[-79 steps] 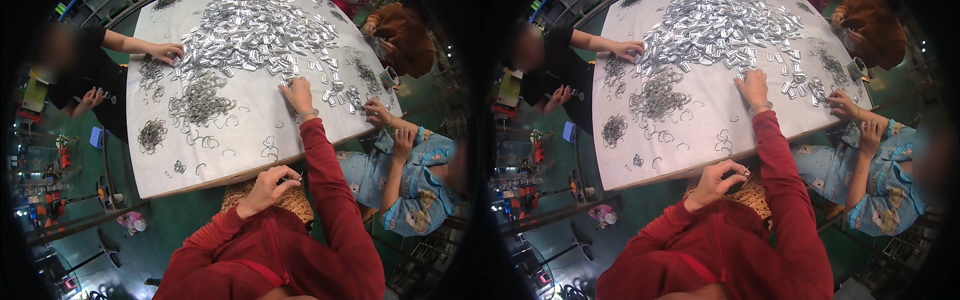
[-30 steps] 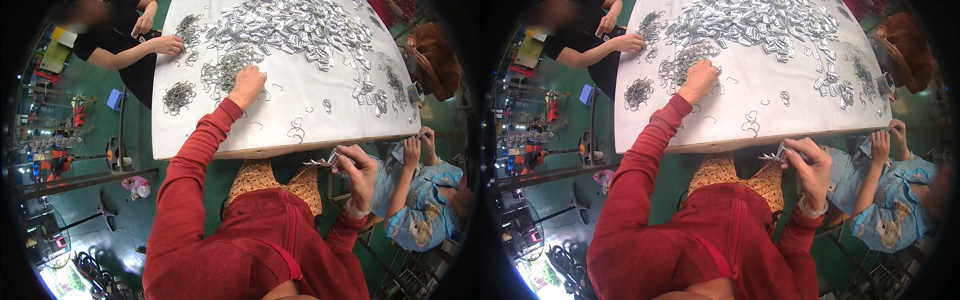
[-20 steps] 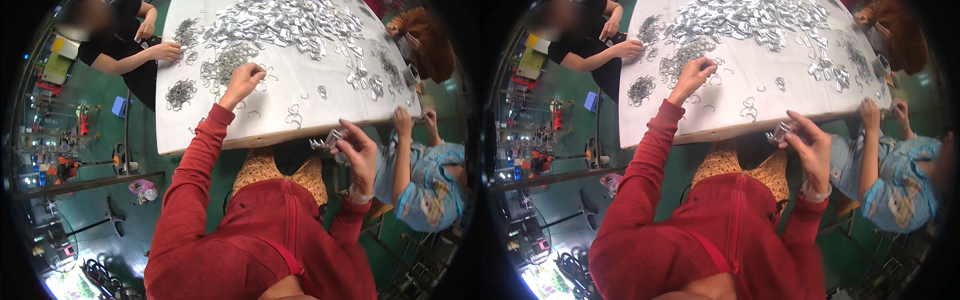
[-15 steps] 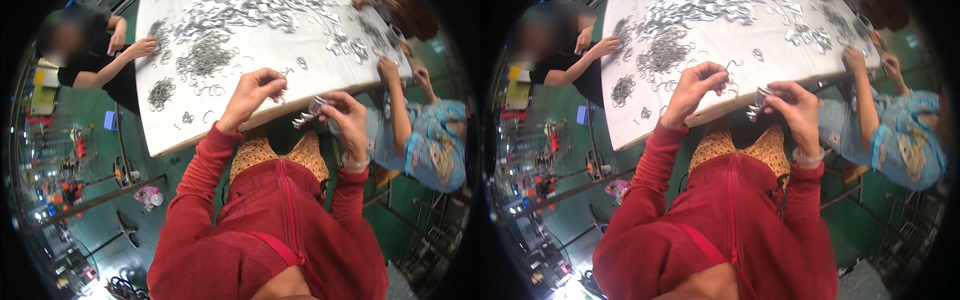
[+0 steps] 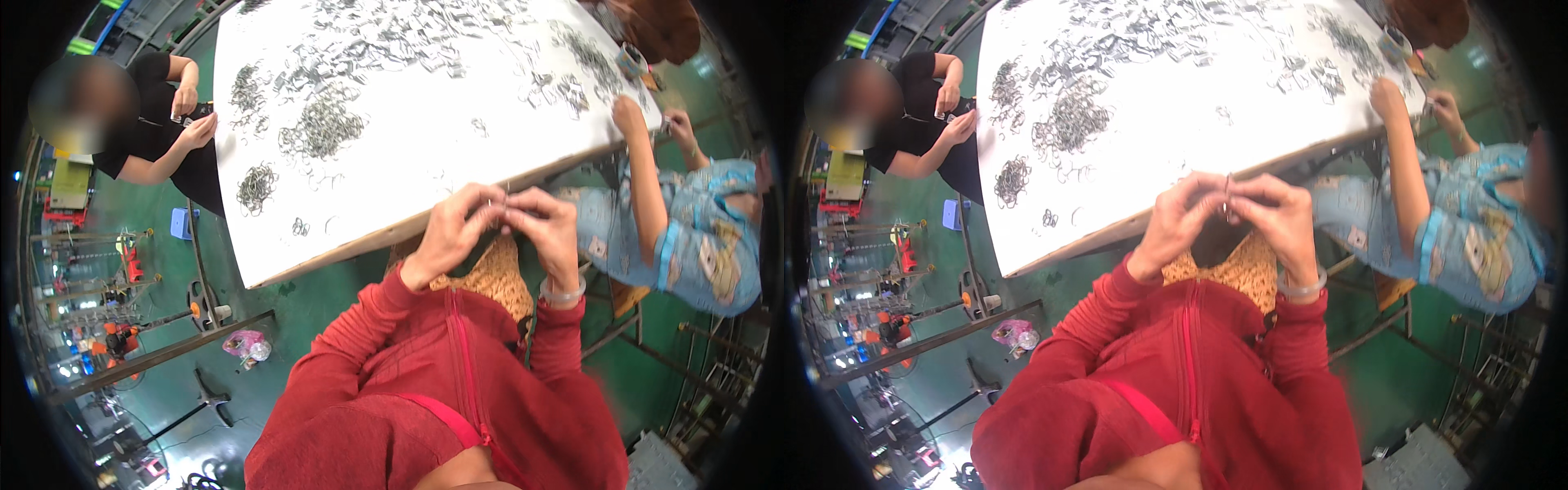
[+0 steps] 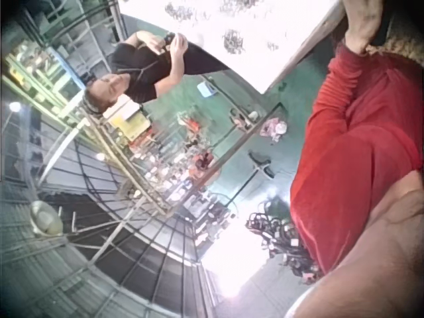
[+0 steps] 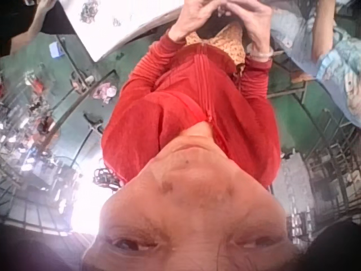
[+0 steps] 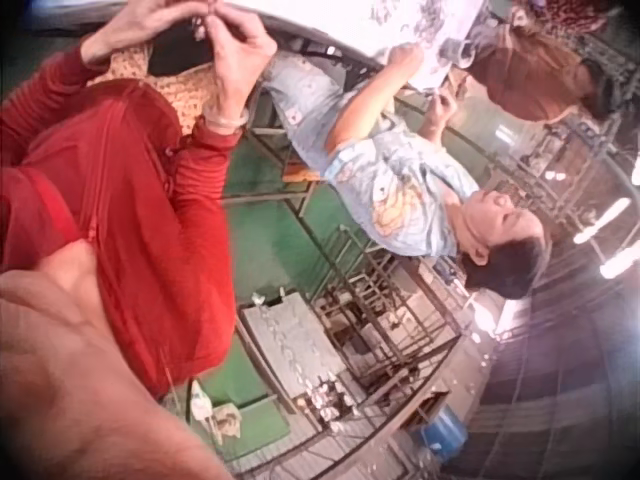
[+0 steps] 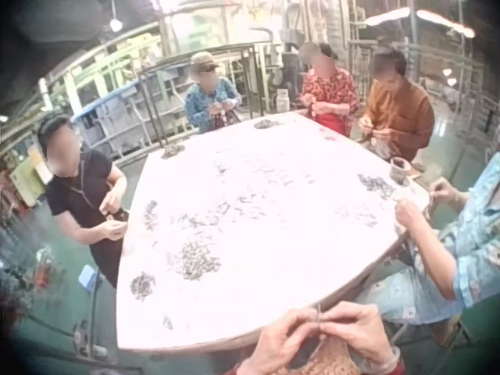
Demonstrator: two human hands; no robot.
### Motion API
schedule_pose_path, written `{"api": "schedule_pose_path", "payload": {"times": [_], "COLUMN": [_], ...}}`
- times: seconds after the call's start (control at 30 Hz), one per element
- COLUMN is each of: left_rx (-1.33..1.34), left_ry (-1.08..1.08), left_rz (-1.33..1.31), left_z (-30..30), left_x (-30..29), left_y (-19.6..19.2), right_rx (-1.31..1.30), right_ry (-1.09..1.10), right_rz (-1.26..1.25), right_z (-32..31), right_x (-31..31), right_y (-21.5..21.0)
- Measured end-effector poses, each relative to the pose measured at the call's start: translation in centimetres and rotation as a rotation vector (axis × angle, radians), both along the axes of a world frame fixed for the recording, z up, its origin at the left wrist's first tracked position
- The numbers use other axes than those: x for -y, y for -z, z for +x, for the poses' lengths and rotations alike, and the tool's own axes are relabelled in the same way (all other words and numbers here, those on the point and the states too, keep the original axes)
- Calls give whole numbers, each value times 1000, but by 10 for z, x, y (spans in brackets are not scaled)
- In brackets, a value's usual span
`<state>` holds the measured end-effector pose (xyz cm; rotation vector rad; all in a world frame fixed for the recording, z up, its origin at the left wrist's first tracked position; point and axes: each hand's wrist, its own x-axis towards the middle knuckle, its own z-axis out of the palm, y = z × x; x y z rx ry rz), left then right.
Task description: The person picks small metal hooks and rectangular metal pieces from a table and connects them by hand. They repeatedly form short chains and hang them on a nearby rack. Other people at the table perform similar assembly actions.
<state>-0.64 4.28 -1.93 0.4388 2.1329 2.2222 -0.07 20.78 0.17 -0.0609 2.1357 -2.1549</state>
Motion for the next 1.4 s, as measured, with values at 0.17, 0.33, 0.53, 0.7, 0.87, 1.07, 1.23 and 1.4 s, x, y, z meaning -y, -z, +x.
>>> {"api": "schedule_pose_path", "payload": {"times": [0.17, 0.33, 0.53, 0.7, 0.87, 1.07, 1.23, 1.4], "left_rx": [-45, -108, -143, -187, -170, -119, -270, -285], "left_ry": [36, 2, 36, -38, -22, -75, -7, -12], "left_rz": [72, -77, -77, -83, -41, -68, -152, -239], "left_z": [1, 7, 3, 4, 0, 2, 0, 6], "left_x": [7, 13, 18, 25, 22, 23, 25, 28], "left_y": [21, 23, 27, 23, 25, 21, 15, 21], "right_rx": [92, -442, -750, -533, 67, 82, -11, -68], "right_ry": [4, -4, -38, -88, -77, -61, 96, 143], "right_rz": [40, 513, 1082, 1016, -115, -21, 76, 43], "right_z": [-46, -175, -282, -262, -163, -59, -22, -9], "right_x": [-21, 16, 42, 48, 33, 22, 16, 22], "right_y": [0, 42, 127, 106, 47, -2, -13, -17]}}
